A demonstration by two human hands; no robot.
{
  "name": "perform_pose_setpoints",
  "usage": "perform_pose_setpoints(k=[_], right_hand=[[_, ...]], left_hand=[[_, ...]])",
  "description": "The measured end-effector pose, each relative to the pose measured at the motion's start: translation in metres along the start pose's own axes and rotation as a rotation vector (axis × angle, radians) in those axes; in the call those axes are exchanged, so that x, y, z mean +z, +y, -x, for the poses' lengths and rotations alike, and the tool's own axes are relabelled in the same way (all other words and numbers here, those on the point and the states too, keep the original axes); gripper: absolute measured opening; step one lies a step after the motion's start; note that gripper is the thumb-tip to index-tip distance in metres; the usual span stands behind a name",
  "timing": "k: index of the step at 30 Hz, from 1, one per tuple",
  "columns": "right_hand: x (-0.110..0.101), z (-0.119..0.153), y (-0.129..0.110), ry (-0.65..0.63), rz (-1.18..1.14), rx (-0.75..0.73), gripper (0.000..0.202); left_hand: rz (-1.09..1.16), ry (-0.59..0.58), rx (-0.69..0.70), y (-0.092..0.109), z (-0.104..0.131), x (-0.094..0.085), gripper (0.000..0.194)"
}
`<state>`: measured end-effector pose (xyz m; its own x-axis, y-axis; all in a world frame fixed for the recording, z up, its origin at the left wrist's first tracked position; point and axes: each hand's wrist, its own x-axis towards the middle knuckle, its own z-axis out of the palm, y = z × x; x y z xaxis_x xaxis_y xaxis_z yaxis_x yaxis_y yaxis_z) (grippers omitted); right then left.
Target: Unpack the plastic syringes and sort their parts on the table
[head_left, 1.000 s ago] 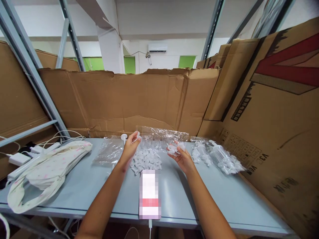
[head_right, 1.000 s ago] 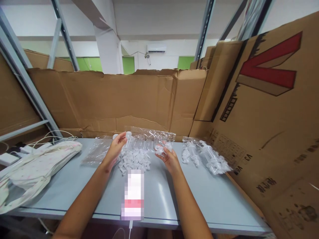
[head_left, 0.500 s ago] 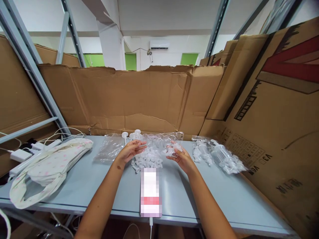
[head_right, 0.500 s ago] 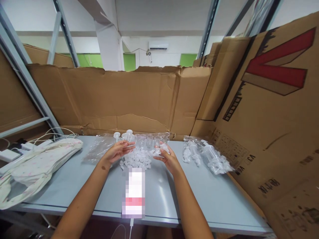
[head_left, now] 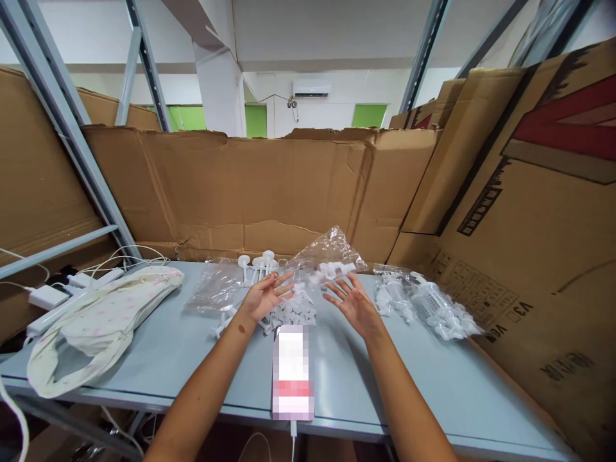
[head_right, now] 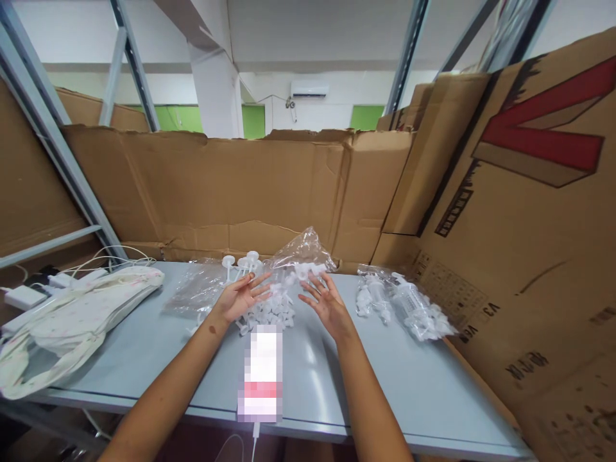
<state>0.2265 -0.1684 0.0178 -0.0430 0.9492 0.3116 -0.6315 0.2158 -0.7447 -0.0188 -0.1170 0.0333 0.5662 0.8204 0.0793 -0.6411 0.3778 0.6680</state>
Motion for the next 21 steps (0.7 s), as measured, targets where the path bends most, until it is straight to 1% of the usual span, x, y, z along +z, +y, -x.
perform_pose_setpoints(k=[3, 7, 11, 15, 16, 18, 21], right_hand=[[0.004, 0.002, 0.003, -0.063, 0.076, 0.062, 0.055], [0.008, 0.004, 0.009, -0.084, 0.109, 0.128, 0.061], [0.014, 0.005, 0.016, -0.063, 0.099, 0.176, 0.063], [0.022, 0.006, 0.024, 0.005, 0.069, 0.189, 0.062], [0.024, 0.006, 0.026, 0.028, 0.063, 0.192, 0.062], [0.027, 0.005, 0.028, 0.077, 0.06, 0.201, 0.062], [0.029, 0.005, 0.028, 0.126, 0.041, 0.214, 0.061]], left_hand=[[0.084, 0.009, -0.023, -0.006, -0.002, 0.0, 0.006], [0.118, 0.052, -0.014, -0.01, -0.002, 0.003, 0.006], [0.091, 0.096, -0.008, -0.014, -0.002, 0.009, 0.004], [0.038, 0.088, 0.003, -0.021, -0.001, 0.012, 0.006], [0.02, 0.08, 0.01, -0.023, 0.0, 0.013, 0.01], [-0.034, 0.056, 0.027, -0.025, 0.001, 0.014, 0.024], [-0.166, 0.018, 0.045, -0.027, 0.003, 0.016, 0.041]])
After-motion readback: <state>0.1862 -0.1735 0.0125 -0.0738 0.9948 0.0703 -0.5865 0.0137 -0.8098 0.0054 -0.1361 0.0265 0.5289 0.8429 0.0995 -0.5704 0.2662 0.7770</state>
